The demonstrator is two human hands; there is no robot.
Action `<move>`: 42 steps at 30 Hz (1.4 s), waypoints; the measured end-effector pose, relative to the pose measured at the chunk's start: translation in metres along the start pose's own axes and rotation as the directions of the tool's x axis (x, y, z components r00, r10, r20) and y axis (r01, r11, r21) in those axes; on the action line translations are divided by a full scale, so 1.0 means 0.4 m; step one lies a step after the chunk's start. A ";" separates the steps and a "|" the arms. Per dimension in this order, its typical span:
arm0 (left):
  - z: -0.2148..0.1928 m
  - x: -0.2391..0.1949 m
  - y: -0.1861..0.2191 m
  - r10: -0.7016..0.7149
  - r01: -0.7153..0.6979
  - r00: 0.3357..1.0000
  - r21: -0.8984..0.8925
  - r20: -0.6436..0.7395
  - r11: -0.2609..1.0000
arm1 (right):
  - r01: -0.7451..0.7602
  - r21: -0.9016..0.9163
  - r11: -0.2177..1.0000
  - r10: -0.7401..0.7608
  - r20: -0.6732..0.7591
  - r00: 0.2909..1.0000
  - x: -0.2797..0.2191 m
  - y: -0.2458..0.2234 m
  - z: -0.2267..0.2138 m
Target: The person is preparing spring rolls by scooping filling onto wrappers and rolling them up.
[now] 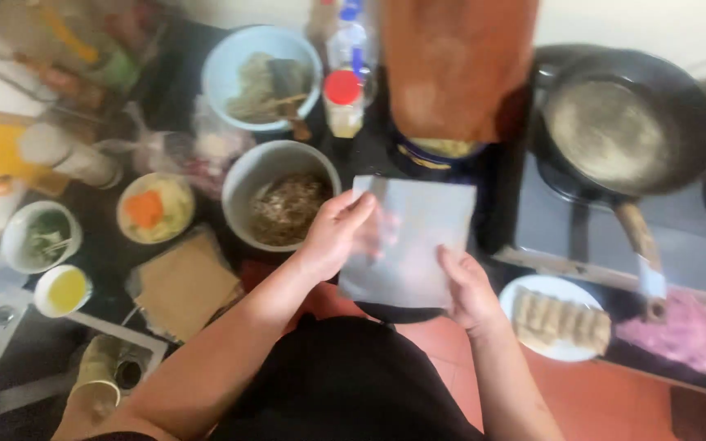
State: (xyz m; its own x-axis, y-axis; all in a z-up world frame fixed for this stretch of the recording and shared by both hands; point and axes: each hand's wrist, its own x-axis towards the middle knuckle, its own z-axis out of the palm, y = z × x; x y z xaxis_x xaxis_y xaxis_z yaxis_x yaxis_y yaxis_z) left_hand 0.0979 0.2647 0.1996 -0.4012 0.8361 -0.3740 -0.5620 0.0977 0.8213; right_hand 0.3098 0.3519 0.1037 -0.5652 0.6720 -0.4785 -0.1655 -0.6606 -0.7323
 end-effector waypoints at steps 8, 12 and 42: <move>-0.257 0.208 -0.464 -0.086 0.218 0.943 0.399 -0.323 0.890 | -0.094 -0.438 0.894 -0.015 -0.239 0.971 0.168 0.095 -0.236; -0.296 0.229 -0.529 -0.133 0.362 0.901 0.546 -0.413 0.756 | -0.100 -0.882 0.461 -0.197 -0.212 0.957 0.293 0.139 -0.277; -0.619 0.025 -0.193 0.051 0.083 0.682 0.146 -0.729 0.986 | 0.756 -0.640 -0.136 -0.132 0.768 0.626 0.522 0.252 0.594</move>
State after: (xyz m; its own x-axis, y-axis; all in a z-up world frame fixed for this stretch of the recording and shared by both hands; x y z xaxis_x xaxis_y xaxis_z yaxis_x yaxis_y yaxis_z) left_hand -0.0416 0.1317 0.0258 -0.8298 0.1817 -0.5277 -0.4817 0.2443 0.8416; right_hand -0.0171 0.3461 0.0451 -0.9531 0.2509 0.1693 0.1123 0.8125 -0.5720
